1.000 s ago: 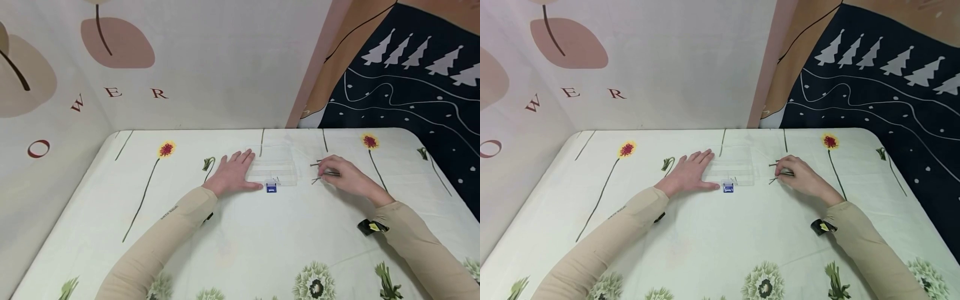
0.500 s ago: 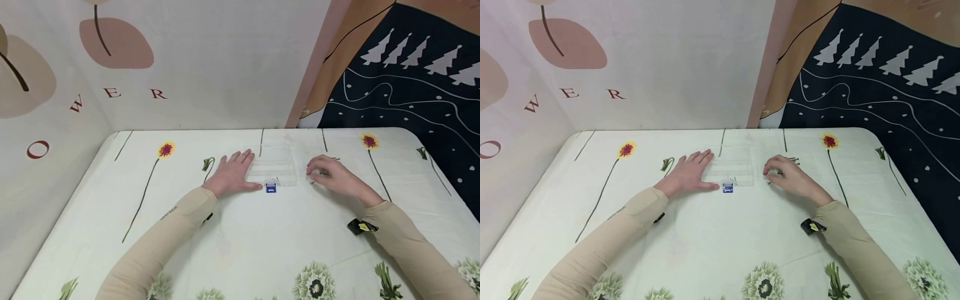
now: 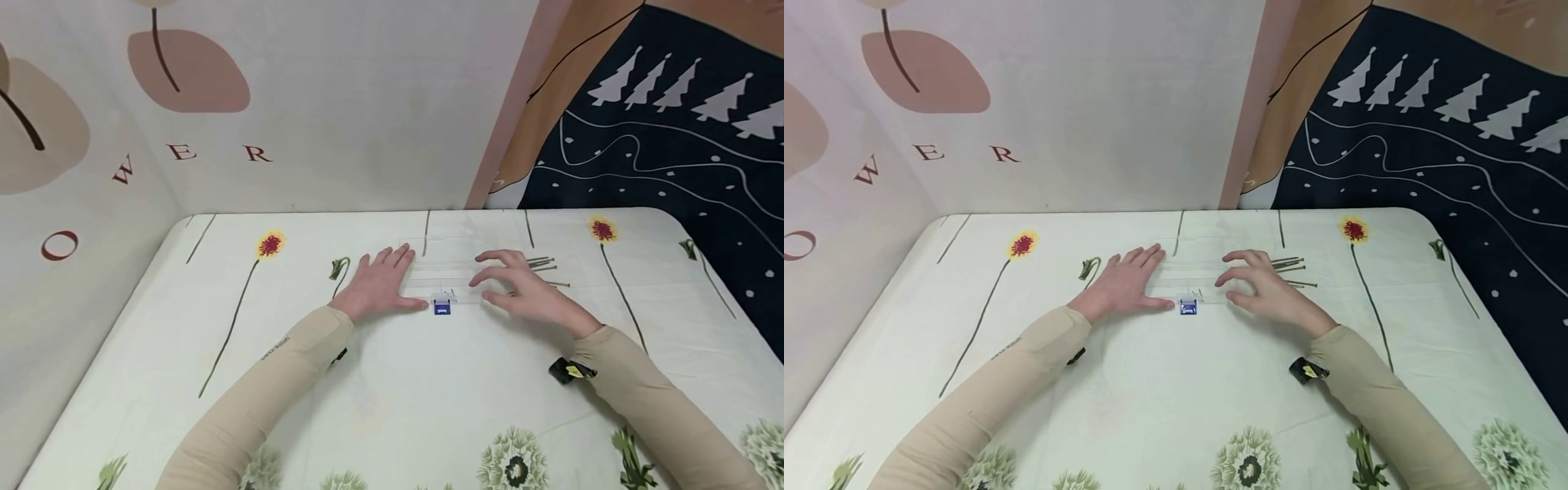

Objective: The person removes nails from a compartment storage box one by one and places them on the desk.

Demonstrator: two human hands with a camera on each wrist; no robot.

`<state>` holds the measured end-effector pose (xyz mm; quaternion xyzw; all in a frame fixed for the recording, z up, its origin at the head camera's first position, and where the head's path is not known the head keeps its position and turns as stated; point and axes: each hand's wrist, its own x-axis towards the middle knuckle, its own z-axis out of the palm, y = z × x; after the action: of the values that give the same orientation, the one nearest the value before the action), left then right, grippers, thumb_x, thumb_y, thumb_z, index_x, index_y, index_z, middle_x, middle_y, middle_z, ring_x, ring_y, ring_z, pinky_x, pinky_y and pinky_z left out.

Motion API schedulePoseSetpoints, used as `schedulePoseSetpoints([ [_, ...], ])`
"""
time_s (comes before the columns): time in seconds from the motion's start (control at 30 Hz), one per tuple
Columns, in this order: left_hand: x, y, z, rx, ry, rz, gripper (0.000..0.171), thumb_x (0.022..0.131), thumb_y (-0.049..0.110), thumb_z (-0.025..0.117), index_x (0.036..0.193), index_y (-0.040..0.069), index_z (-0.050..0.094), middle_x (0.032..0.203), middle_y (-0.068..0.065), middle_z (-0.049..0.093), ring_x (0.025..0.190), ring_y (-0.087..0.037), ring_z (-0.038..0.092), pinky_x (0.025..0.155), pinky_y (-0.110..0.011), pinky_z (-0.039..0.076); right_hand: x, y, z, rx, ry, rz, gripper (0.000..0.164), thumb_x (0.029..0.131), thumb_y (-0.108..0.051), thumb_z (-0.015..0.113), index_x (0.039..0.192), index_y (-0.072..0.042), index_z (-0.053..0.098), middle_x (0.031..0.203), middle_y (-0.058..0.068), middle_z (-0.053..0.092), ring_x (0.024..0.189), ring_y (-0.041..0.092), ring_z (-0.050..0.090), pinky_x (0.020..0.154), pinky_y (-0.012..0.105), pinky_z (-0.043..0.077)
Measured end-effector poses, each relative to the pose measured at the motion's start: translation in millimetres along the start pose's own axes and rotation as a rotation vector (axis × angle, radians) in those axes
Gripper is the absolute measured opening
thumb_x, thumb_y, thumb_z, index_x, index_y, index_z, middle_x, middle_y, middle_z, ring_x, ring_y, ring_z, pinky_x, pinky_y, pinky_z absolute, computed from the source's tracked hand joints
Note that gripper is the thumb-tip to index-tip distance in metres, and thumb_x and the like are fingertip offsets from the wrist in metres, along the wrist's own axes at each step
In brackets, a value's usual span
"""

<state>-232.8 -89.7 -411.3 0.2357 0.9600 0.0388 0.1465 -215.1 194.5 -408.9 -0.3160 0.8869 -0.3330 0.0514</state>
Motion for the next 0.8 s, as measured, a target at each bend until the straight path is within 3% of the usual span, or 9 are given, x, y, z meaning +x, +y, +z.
schedulePoseSetpoints([
  [0.27, 0.5, 0.3, 0.0, -0.006, -0.005, -0.007, 0.104, 0.082, 0.075, 0.051, 0.156, 0.012, 0.014, 0.161, -0.006, 0.01, 0.144, -0.032, 0.014, 0.11, -0.06, 0.016, 9.9, -6.8, 11.9, -0.062, -0.051, -0.121, 0.026, 0.086, -0.01, 0.067, 0.11, -0.014, 0.073, 0.144, 0.019, 0.038, 0.134, 0.046, 0.019, 0.103, 0.066, 0.015],
  [0.5, 1.0, 0.4, 1.8, -0.006, 0.003, -0.007, 0.104, 0.082, 0.075, 0.051, 0.156, 0.012, 0.014, 0.161, -0.006, 0.011, 0.144, -0.032, 0.015, 0.11, -0.06, 0.016, 13.2, -11.7, 13.3, -0.134, -0.14, -0.06, 0.031, 0.086, -0.016, 0.069, 0.118, -0.016, 0.071, 0.15, 0.017, 0.03, 0.138, 0.049, 0.009, 0.106, 0.067, 0.01],
  [0.8, 0.5, 0.3, 0.6, -0.001, 0.007, -0.002, 0.104, 0.082, 0.075, 0.051, 0.156, 0.012, 0.014, 0.161, -0.006, 0.011, 0.144, -0.032, 0.015, 0.11, -0.06, 0.016, 7.9, -6.0, 8.2, -0.148, -0.135, -0.046, 0.033, 0.085, -0.014, 0.067, 0.118, -0.016, 0.07, 0.149, 0.019, 0.03, 0.137, 0.05, 0.01, 0.105, 0.068, 0.009],
])
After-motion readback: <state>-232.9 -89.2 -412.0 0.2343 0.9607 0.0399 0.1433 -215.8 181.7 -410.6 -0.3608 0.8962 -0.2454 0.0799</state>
